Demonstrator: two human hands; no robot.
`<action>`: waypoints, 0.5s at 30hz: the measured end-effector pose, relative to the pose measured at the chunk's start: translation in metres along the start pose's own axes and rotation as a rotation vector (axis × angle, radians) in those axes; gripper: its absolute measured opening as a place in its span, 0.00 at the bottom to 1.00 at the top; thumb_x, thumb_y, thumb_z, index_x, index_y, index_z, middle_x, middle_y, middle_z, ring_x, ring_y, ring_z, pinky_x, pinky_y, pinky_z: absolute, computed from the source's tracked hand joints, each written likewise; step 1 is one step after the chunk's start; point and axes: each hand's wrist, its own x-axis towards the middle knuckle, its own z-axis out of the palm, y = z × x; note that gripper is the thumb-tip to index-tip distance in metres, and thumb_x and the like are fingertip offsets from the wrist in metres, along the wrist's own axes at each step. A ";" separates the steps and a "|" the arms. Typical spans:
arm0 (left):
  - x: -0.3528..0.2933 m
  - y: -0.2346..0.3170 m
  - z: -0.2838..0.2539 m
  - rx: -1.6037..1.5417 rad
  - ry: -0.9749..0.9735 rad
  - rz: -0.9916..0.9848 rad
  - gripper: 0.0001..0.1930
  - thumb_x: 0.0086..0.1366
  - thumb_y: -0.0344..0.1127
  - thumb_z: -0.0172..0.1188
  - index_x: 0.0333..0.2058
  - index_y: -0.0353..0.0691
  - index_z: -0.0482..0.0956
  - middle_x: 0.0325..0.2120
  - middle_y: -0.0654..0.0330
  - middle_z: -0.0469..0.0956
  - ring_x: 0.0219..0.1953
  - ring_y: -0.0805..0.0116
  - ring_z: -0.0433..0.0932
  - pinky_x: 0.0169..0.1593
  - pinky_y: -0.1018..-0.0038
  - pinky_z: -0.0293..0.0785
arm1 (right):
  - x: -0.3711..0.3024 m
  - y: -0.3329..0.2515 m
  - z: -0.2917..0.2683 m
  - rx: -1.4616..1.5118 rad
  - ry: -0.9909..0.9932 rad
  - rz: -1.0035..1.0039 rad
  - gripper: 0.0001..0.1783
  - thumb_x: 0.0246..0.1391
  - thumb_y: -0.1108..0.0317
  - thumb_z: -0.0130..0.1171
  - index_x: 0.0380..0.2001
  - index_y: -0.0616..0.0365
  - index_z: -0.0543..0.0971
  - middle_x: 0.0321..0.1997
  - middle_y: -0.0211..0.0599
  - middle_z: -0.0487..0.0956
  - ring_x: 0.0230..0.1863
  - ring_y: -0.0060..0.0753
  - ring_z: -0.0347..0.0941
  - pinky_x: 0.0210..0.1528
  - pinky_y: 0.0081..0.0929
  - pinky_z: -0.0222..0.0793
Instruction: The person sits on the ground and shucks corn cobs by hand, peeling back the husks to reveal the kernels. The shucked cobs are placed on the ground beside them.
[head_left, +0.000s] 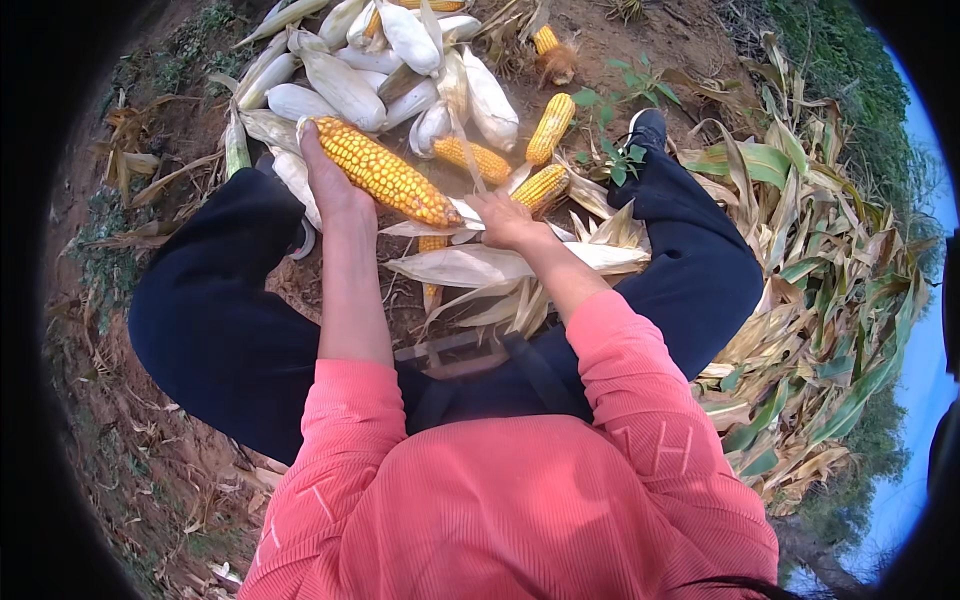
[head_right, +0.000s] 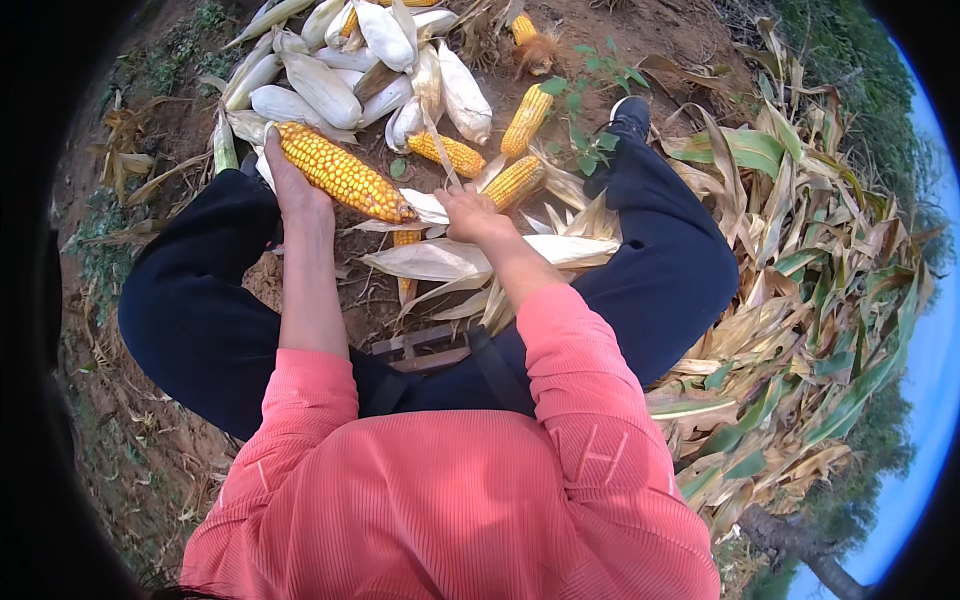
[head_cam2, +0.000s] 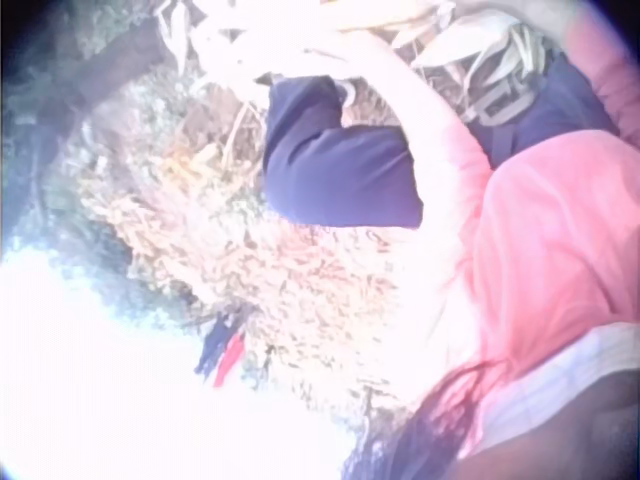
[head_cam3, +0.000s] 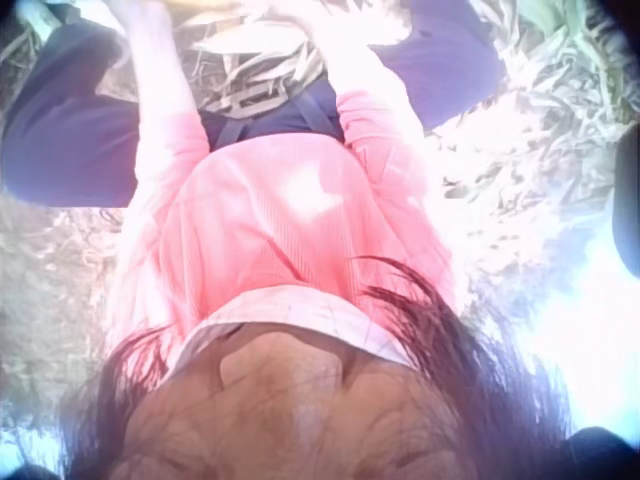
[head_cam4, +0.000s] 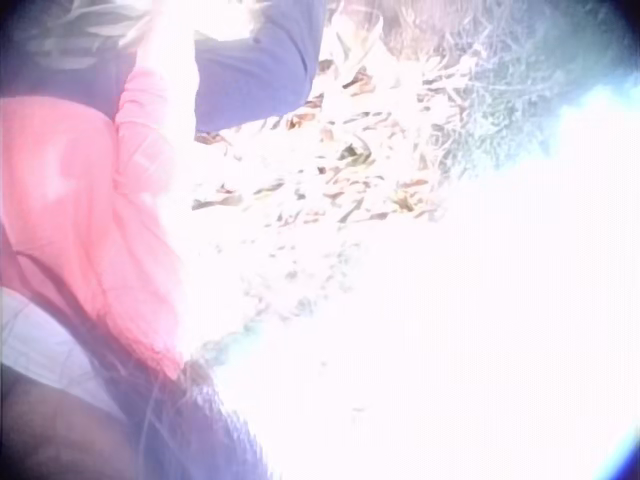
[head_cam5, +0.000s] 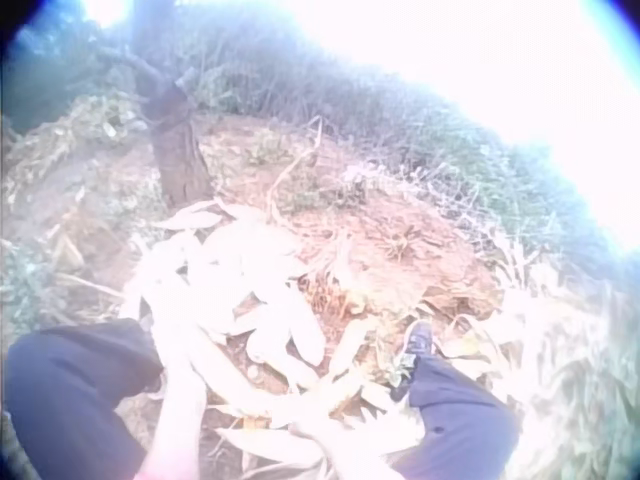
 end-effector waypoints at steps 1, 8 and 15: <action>0.000 -0.002 0.001 -0.003 0.003 -0.013 0.26 0.63 0.55 0.55 0.48 0.38 0.70 0.38 0.58 0.74 0.40 0.65 0.75 0.45 0.67 0.74 | 0.005 0.003 0.018 -0.038 -0.017 -0.051 0.40 0.45 0.70 0.58 0.65 0.49 0.59 0.66 0.39 0.61 0.69 0.46 0.51 0.64 0.43 0.58; 0.008 -0.014 -0.003 -0.028 0.007 -0.057 0.22 0.62 0.52 0.58 0.44 0.38 0.71 0.34 0.60 0.74 0.36 0.67 0.76 0.41 0.69 0.75 | 0.013 0.030 0.084 -0.363 -0.307 -0.238 0.32 0.52 0.68 0.52 0.62 0.48 0.63 0.62 0.37 0.66 0.68 0.45 0.54 0.63 0.41 0.59; 0.006 -0.017 0.008 0.020 -0.010 -0.039 0.21 0.63 0.54 0.55 0.40 0.42 0.71 0.30 0.59 0.75 0.29 0.66 0.76 0.34 0.67 0.77 | -0.063 0.091 0.052 -0.765 -0.975 -0.095 0.14 0.49 0.68 0.58 0.41 0.49 0.83 0.45 0.34 0.82 0.48 0.40 0.77 0.46 0.36 0.74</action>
